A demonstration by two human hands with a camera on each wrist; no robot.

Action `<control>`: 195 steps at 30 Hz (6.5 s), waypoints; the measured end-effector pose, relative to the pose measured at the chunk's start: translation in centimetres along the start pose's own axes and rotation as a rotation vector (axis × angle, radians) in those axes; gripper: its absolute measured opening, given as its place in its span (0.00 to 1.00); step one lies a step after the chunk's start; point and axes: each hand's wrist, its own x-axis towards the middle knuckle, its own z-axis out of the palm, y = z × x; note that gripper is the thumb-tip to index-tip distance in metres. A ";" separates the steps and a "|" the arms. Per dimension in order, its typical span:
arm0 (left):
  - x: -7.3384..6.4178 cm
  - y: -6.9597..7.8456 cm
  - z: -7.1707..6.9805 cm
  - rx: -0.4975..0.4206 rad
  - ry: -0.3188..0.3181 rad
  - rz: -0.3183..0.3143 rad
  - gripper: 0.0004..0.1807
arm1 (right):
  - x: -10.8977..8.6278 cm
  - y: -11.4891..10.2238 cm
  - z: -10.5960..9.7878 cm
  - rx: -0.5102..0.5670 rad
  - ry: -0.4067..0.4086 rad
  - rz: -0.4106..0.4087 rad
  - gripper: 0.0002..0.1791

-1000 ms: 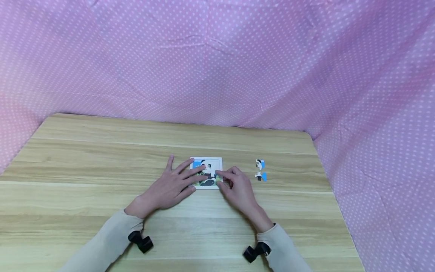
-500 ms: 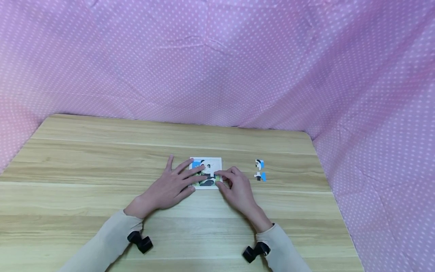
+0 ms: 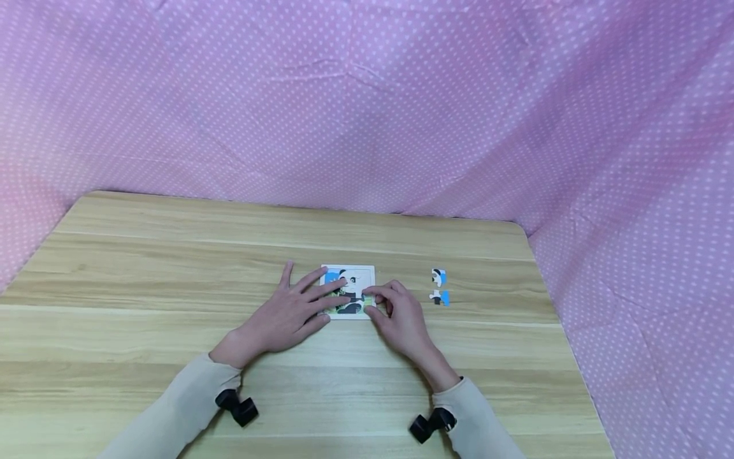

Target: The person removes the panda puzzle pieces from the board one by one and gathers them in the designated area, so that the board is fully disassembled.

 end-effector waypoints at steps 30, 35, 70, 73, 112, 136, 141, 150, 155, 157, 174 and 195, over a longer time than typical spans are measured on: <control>0.1 0.0 0.1 0.017 0.011 -0.003 0.25 | 0.1 -0.3 0.0 0.101 -0.011 0.061 0.16; 0.1 0.1 0.0 0.011 0.022 0.002 0.25 | 0.2 -0.1 -0.2 0.117 -0.020 0.034 0.16; 0.0 0.0 0.0 -0.019 0.033 0.000 0.25 | 0.1 0.8 -0.4 0.116 -0.021 -0.050 0.20; 0.0 0.1 0.0 -0.020 0.034 0.002 0.25 | 0.1 0.7 -0.4 0.103 -0.016 -0.060 0.20; 0.0 -0.1 0.2 -0.023 0.033 0.001 0.25 | -0.1 0.2 -0.5 0.028 0.027 -0.124 0.20; -0.1 -0.2 0.4 -0.052 0.016 -0.006 0.26 | -1.4 0.3 -1.9 -0.011 0.077 -0.096 0.21; -0.1 -0.2 0.4 -0.064 0.018 -0.010 0.26 | -2.1 0.4 -2.7 -0.013 0.093 -0.087 0.22; -0.2 -0.2 0.5 -0.070 0.021 -0.011 0.26 | -3.4 1.4 -4.0 -0.021 0.189 -0.135 0.23; -0.2 -0.2 0.5 -0.077 0.025 -0.014 0.26 | -4.1 2.0 -4.8 0.003 0.205 -0.108 0.22; -0.2 -0.2 0.6 -0.081 0.026 -0.014 0.26 | -4.3 2.2 -5.2 0.007 0.210 -0.099 0.22; -0.2 -0.2 0.6 -0.096 0.021 -0.020 0.26 | -5.9 4.7 -7.3 0.036 0.229 -0.019 0.24; -0.1 -0.1 0.5 -0.096 0.018 -0.019 0.26 | -6.9 7.7 -9.1 -0.009 0.224 -0.043 0.24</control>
